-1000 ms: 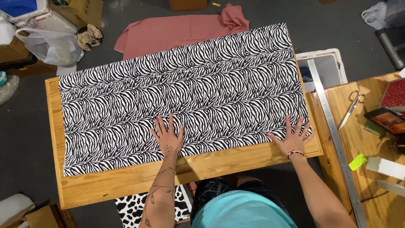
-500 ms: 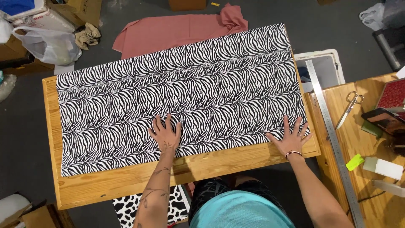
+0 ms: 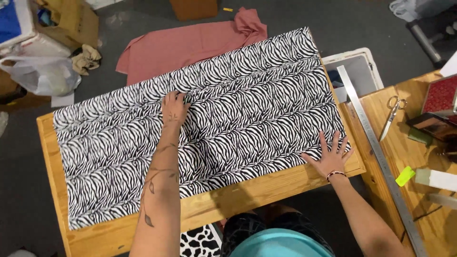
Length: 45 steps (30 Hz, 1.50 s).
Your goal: Smoothing and folding a large piece of zebra-patterned fabric on a wooden work table in preparation for further processing.
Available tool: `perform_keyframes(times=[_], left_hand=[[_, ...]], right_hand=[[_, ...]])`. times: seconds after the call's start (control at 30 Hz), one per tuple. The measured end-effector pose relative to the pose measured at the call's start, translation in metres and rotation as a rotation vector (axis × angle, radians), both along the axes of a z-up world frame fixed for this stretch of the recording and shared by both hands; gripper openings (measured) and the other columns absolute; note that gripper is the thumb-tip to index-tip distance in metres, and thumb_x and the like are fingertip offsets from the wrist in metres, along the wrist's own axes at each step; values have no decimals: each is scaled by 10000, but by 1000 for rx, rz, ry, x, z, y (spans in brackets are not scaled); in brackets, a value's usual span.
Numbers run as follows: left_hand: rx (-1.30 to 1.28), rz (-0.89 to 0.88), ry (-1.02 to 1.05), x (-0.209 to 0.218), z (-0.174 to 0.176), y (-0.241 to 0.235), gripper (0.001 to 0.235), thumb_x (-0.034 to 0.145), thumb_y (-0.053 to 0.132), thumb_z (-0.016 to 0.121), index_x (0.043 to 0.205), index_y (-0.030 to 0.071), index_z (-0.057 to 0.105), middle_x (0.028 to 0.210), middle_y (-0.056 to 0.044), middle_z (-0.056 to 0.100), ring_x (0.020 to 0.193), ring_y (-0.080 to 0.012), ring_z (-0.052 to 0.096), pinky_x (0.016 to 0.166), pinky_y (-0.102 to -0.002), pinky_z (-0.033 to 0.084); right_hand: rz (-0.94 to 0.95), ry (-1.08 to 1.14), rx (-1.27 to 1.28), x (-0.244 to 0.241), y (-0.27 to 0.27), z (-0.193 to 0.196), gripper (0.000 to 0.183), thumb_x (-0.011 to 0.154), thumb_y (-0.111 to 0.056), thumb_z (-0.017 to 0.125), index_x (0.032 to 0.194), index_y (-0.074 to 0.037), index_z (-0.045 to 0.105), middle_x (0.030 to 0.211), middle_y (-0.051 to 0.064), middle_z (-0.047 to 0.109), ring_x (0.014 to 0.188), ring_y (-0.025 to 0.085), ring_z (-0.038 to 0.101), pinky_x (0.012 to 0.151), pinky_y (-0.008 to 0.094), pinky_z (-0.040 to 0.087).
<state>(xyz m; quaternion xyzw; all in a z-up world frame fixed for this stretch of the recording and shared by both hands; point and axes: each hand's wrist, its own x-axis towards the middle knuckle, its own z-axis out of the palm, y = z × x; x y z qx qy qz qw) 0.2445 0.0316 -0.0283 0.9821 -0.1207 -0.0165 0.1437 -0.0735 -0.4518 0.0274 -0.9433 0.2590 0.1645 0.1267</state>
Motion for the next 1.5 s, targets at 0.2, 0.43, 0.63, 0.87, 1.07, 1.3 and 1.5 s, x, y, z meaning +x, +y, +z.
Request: perform_keyframes(times=[0.2,0.43,0.63,0.87,1.07,1.3,1.5], left_hand=[[-24,-24,112,21,16,-4,404,867,258,800,1194,90,634,1190,-128,548,1200,-338,530,1028,-555,435],[48,-24,133,36,14,-2,287,819,285,853,981,91,717,1143,-99,530,1154,-330,527,924,-541,480],[77,-71,214,34,52,-12,269,858,263,825,964,26,754,1123,-171,570,1148,-391,583,936,-508,500],[46,-33,235,45,33,-6,283,878,250,818,1020,11,762,1101,-206,607,1107,-402,628,918,-500,519],[-24,-11,258,45,38,-1,313,945,257,776,1040,-38,730,957,-230,636,921,-397,670,770,-443,518],[-158,134,284,40,54,-9,394,995,240,741,1080,-141,688,1038,-339,641,1017,-435,643,844,-450,499],[167,-96,112,60,4,7,341,920,287,791,943,-34,676,667,-146,622,539,-223,650,461,-303,516]], right_hand=[[-36,22,33,4,2,12,1131,646,-990,435,1591,-502,52,1697,79,-120,1524,410,-166,1157,659,-155],[-25,-141,-15,-3,-7,-17,800,870,-804,454,1556,-431,284,1672,81,161,1558,338,47,1207,632,-98],[92,-396,-78,-9,0,-42,370,981,-572,550,1236,-321,643,1381,-51,578,1426,214,425,1253,510,181],[329,-590,27,-23,65,-32,107,903,-311,694,982,-245,724,1161,-69,703,1255,157,580,1224,489,299],[344,-601,-12,-32,88,-10,292,924,-310,665,1212,-265,644,1382,-32,576,1360,204,483,1248,539,232],[347,-529,-128,-23,87,-3,564,969,-464,574,1483,-257,468,1580,105,383,1494,292,305,1228,594,140],[391,-255,-151,-14,76,-29,692,978,-709,288,1584,-377,245,1682,48,180,1554,269,117,1228,632,3]])
